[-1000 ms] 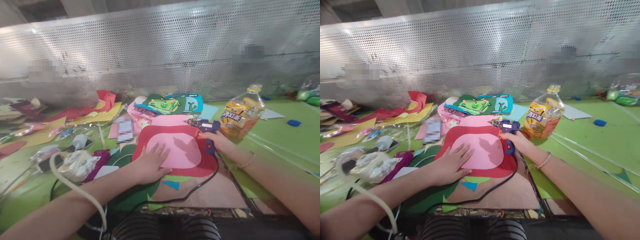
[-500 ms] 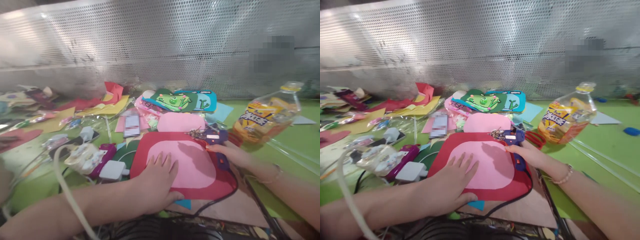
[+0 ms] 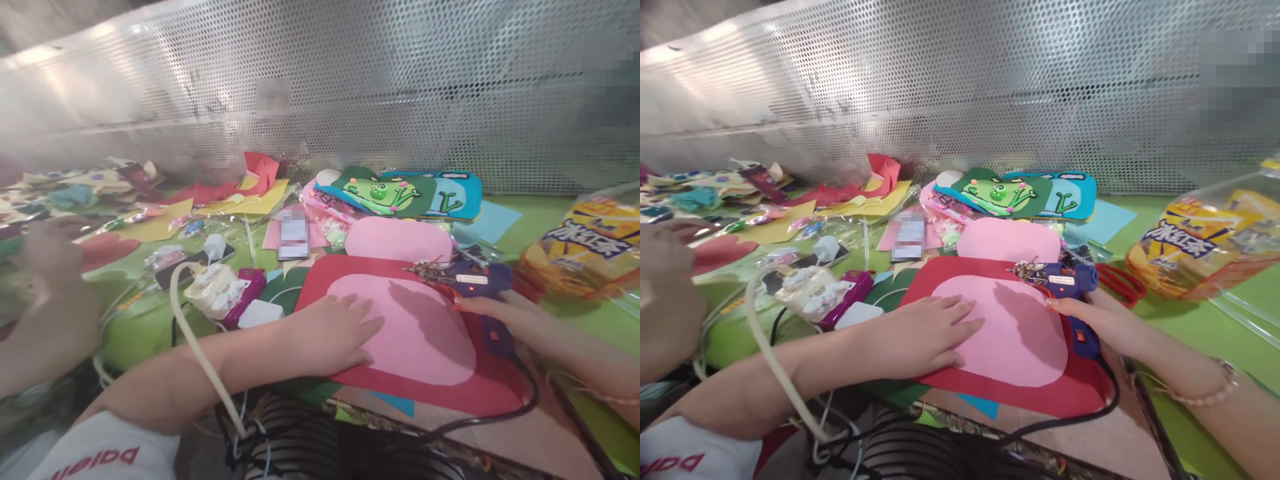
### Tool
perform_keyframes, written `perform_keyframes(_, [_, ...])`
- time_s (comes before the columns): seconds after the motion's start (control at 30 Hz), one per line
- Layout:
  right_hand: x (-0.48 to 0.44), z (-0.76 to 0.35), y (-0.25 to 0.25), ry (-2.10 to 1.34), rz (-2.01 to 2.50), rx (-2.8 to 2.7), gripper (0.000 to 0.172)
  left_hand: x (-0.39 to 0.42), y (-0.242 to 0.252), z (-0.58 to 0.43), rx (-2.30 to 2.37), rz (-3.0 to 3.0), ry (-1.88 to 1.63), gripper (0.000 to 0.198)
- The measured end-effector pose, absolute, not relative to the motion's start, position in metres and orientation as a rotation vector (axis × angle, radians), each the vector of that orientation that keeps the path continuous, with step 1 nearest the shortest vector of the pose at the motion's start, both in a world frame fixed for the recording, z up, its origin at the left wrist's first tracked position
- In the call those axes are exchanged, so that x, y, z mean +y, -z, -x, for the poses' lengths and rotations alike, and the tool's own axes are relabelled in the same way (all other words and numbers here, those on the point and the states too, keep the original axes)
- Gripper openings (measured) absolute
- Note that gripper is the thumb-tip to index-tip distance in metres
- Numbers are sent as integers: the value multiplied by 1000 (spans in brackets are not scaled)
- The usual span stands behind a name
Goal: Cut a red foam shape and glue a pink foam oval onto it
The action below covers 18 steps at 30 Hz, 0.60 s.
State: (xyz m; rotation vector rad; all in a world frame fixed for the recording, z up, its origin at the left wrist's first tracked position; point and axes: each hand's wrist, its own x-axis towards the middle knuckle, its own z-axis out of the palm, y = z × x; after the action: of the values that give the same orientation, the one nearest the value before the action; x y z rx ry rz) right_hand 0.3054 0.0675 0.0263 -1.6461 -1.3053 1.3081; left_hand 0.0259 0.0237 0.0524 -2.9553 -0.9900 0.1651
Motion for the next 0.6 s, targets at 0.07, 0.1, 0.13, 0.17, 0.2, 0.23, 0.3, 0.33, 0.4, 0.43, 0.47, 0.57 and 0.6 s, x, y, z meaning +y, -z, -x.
perform_keyframes(0.07, [67,-304,-25,-1334,1648,-1278,29,25,-58,-22,-972,2993,-176,48])
perform_keyframes(0.1, [67,-304,-24,-1344,1656,-1257,28,25,-60,-20,-967,3010,-181,48])
perform_keyframes(0.13, [67,-304,-24,-1350,1666,-1236,26,26,-61,-18,-966,3021,-185,48])
perform_keyframes(0.17, [67,-304,-23,-1352,1675,-1212,25,27,-61,-18,-970,3026,-189,48])
perform_keyframes(0.2, [66,-303,-22,-1358,1679,-1194,24,27,-60,-17,-986,3021,-187,50])
perform_keyframes(0.23, [66,-303,-22,-1372,1679,-1179,25,28,-58,-17,-1014,3007,-179,52])
perform_keyframes(0.3, [65,-303,-22,-1422,1669,-1164,29,29,-52,-18,-1095,2965,-165,58])
perform_keyframes(0.33, [64,-303,-22,-1439,1671,-1160,32,30,-48,-19,-1132,2949,-166,61])
perform_keyframes(0.4, [63,-303,-23,-1440,1683,-1173,35,32,-41,-20,-1175,2929,-176,63])
perform_keyframes(0.43, [63,-303,-23,-1422,1688,-1184,34,32,-38,-21,-1178,2921,-178,62])
perform_keyframes(0.47, [63,-303,-24,-1402,1685,-1196,33,33,-36,-21,-1174,2906,-172,60])
perform_keyframes(0.57, [64,-302,-26,-1360,1622,-1245,31,35,-35,-22,-1134,2838,-141,53])
perform_keyframes(0.6, [65,-301,-26,-1342,1589,-1270,30,35,-35,-22,-1114,2821,-138,49])
